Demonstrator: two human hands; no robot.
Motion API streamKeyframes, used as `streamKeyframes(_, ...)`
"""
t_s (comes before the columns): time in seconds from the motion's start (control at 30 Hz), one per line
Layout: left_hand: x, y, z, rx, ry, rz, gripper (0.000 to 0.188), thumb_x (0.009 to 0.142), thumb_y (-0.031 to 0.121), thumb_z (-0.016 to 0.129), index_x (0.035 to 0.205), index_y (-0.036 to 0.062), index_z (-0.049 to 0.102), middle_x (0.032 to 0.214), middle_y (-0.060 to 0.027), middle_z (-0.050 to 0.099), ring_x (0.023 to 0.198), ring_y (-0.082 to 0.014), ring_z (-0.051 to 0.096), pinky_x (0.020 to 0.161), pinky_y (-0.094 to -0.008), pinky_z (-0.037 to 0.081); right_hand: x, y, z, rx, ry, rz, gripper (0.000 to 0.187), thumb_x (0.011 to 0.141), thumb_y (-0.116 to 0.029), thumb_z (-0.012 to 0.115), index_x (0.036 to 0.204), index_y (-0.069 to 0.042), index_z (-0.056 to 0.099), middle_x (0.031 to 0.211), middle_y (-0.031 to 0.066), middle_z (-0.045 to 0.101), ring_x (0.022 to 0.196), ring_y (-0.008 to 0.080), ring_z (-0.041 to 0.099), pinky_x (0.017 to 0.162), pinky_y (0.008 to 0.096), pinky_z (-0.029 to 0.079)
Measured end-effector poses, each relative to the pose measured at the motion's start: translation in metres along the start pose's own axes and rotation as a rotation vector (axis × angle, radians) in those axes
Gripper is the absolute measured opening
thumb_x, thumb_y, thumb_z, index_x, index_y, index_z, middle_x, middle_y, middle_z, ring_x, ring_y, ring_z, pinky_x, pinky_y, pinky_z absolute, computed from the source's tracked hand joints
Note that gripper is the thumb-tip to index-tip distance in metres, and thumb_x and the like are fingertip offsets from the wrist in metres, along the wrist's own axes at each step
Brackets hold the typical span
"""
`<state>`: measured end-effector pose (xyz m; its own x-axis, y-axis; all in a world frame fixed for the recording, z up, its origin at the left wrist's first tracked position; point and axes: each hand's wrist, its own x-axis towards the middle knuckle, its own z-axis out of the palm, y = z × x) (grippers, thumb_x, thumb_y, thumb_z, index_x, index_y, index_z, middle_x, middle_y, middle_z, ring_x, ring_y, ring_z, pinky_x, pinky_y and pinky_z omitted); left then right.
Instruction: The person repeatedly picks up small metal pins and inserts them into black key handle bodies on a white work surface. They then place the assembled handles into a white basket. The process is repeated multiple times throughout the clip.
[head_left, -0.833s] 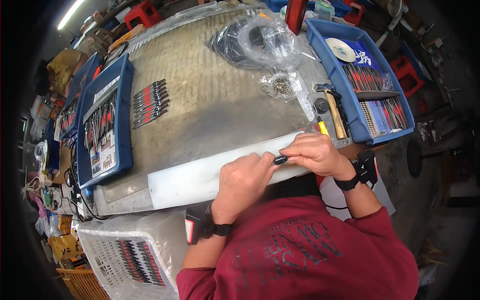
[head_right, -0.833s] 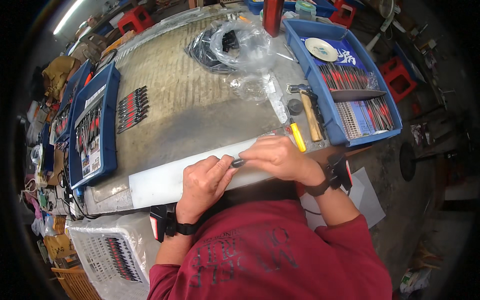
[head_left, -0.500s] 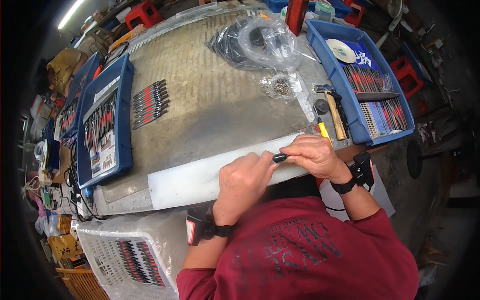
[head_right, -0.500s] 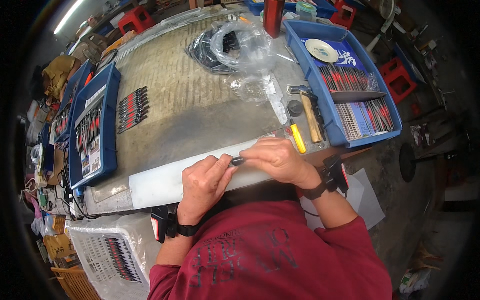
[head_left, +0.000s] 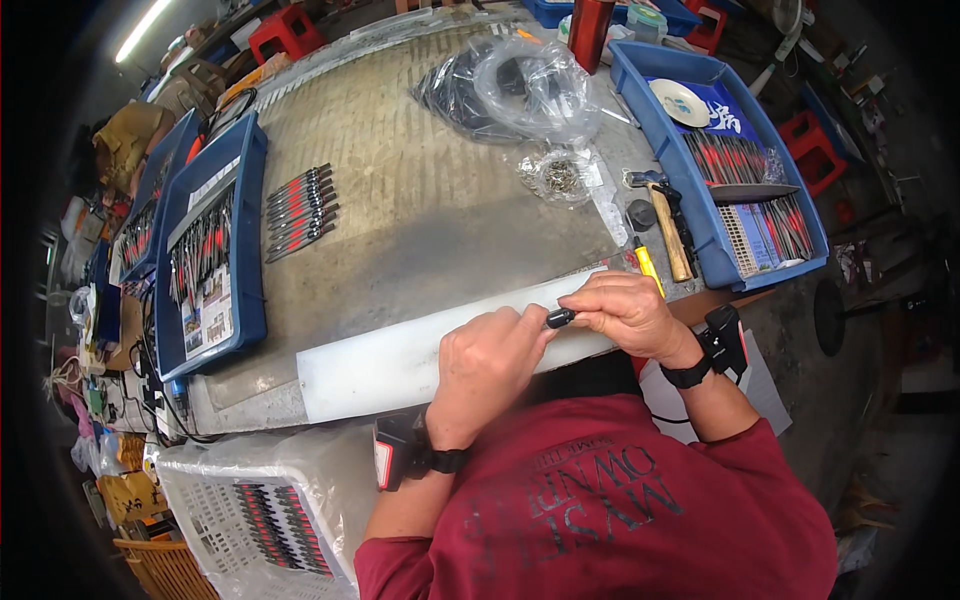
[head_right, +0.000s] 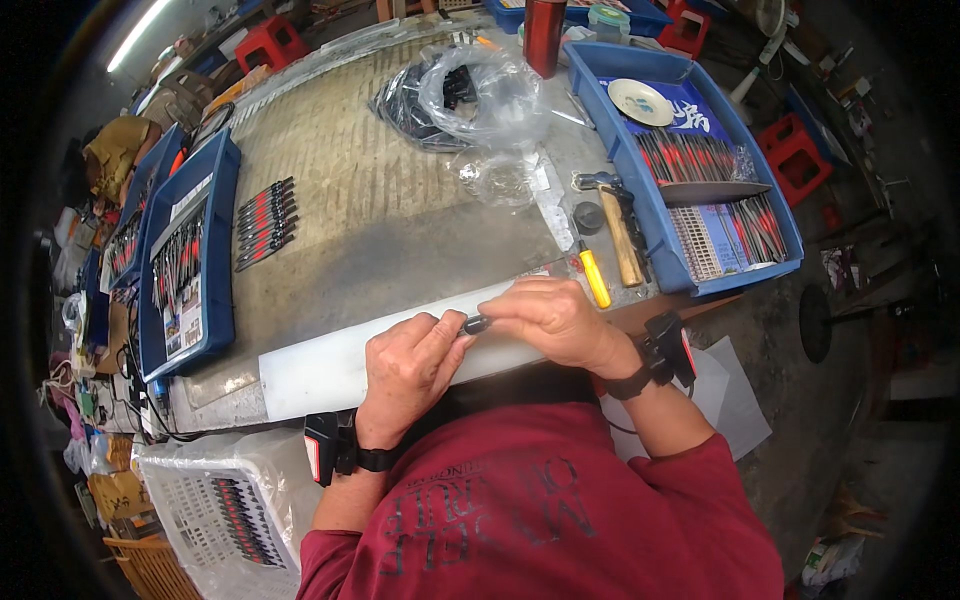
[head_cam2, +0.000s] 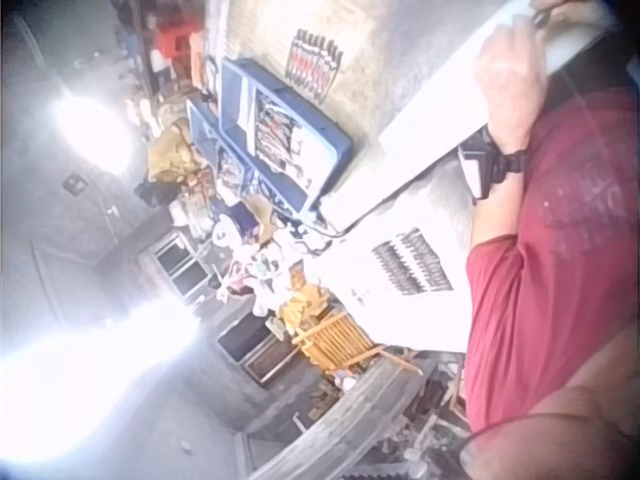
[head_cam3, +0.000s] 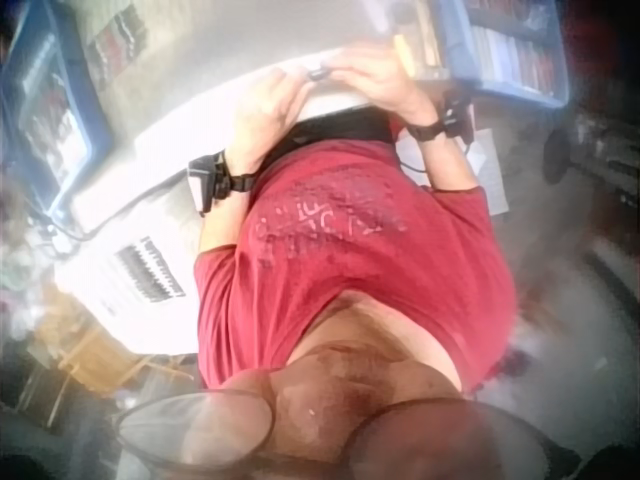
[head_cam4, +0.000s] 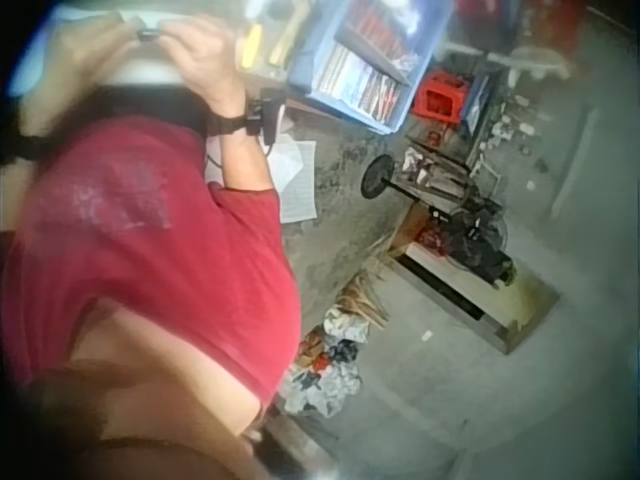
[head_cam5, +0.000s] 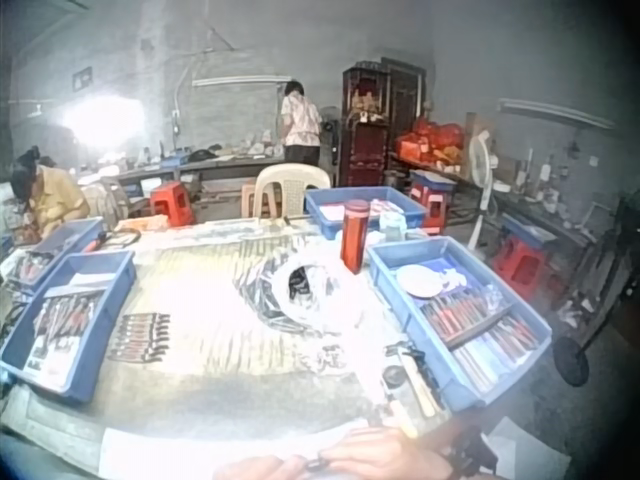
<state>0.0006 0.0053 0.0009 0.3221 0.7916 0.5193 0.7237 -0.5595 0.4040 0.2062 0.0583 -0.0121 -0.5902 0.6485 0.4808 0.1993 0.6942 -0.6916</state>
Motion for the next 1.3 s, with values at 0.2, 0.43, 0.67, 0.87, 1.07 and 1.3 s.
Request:
streamKeyframes(0.2,0.000,0.000,0.001,-0.002,-0.004,-0.002,0.018,0.077,0.017,0.069,0.085,0.0089,0.054,0.062,-0.0054,0.045,0.053,-0.0222,0.051,0.046,-0.0363,0.041,-0.001,0.000,0.002,0.020,0.019,0.020,0.019,0.075,-0.004,0.070,0.093,0.001,0.067,0.079,0.0139,0.065,0.072,0.0286,0.064,0.067,0.0354,0.049)
streamKeyframes(0.43,-0.001,0.000,0.003,0.005,-0.004,0.005,0.018,0.078,0.017,0.069,0.086,0.0088,0.054,0.062,-0.0053,0.045,0.053,-0.0222,0.051,0.046,-0.0362,0.041,-0.001,0.000,0.002,0.047,0.001,0.048,0.019,0.074,-0.004,0.071,0.093,0.000,0.067,0.081,0.0147,0.066,0.074,0.0300,0.065,0.069,0.0363,0.050)
streamKeyframes(0.67,0.000,-0.003,0.007,0.016,0.014,-0.010,0.019,0.077,0.017,0.069,0.084,0.0090,0.054,0.061,-0.0052,0.045,0.052,-0.0222,0.051,0.046,-0.0363,0.041,-0.001,0.003,0.005,0.028,0.044,0.016,0.020,0.079,-0.004,0.068,0.097,0.004,0.066,0.082,0.0140,0.066,0.073,0.0271,0.064,0.067,0.0346,0.049)
streamKeyframes(0.87,-0.001,-0.007,0.007,0.023,-0.005,-0.004,0.023,0.075,0.014,0.073,0.093,0.0084,0.061,0.063,-0.0045,0.049,0.052,-0.0218,0.052,0.047,-0.0344,0.042,-0.002,0.004,0.005,0.006,0.017,0.052,0.021,0.079,-0.004,0.067,0.099,0.003,0.066,0.085,0.0137,0.067,0.075,0.0273,0.064,0.069,0.0346,0.049)
streamKeyframes(1.07,-0.001,-0.010,0.009,0.048,0.003,0.010,0.023,0.074,0.014,0.073,0.094,0.0089,0.061,0.064,-0.0049,0.049,0.053,-0.0222,0.053,0.047,-0.0347,0.042,-0.002,0.003,0.005,-0.019,-0.014,0.096,0.026,0.079,-0.004,0.068,0.104,0.003,0.065,0.088,0.0128,0.066,0.077,0.0248,0.064,0.069,0.0319,0.050)
streamKeyframes(1.3,-0.002,-0.015,0.011,0.022,0.013,-0.030,0.021,0.077,0.016,0.071,0.093,0.0095,0.061,0.062,-0.0051,0.049,0.052,-0.0230,0.053,0.046,-0.0358,0.041,0.001,0.008,-0.015,-0.014,-0.081,0.189,0.027,0.083,-0.006,0.065,0.107,0.003,0.063,0.089,0.0120,0.065,0.079,0.0213,0.063,0.070,0.0305,0.050)
